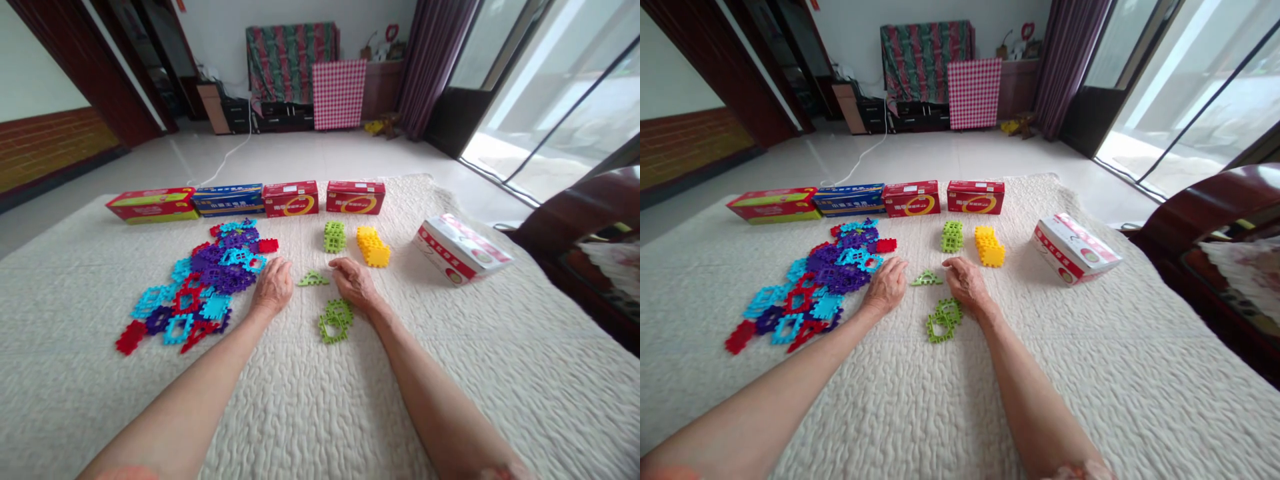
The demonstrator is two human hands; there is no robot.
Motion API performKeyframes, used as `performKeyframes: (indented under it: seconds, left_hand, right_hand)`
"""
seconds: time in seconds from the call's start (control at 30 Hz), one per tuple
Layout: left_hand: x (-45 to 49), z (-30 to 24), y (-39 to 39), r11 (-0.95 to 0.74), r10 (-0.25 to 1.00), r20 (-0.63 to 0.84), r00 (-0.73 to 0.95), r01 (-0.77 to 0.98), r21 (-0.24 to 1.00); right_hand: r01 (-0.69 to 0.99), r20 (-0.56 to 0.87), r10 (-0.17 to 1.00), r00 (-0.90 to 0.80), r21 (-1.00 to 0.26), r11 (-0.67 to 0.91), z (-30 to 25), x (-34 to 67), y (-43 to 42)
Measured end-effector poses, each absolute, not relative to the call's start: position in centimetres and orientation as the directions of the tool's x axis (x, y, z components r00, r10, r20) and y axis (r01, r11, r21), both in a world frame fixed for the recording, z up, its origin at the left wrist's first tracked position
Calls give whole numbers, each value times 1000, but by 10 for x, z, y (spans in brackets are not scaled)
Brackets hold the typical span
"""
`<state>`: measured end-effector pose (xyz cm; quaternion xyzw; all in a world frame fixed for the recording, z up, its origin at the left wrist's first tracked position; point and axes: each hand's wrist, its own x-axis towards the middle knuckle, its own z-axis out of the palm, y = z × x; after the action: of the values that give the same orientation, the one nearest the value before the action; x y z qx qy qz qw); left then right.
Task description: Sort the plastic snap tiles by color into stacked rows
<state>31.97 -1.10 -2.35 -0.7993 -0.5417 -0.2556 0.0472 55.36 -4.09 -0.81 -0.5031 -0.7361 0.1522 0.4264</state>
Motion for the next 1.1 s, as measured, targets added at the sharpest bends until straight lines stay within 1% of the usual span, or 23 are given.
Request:
performKeyframes:
  seconds: [0.1,0.27,0.37,0.57,0.93,1.1]
  left_hand:
    - [319,-23,-10,-409,843,457,283,889,204]
    - [320,-23,-11,-416,836,464,292,890,189]
    - [320,-23,-11,-410,833,474,286,894,181]
    - [319,-27,-10,-411,829,475,296,898,156]
    - [319,-30,-9,-407,825,483,293,901,150]
    - [319,-31,-9,-413,823,492,285,894,172]
  right_hand:
    - [614,472,874,-117,-657,437,-8,554,-40]
    - [638,431,879,-205,-621,454,-4,553,-39]
    - [638,393,888,-237,-627,448,0,552,-39]
    - [596,364,872,-327,-637,489,0,544,-30]
    - [663,352,867,-353,-560,498,-3,538,-27]
    - [668,354,872,-337,-562,487,-1,536,-28]
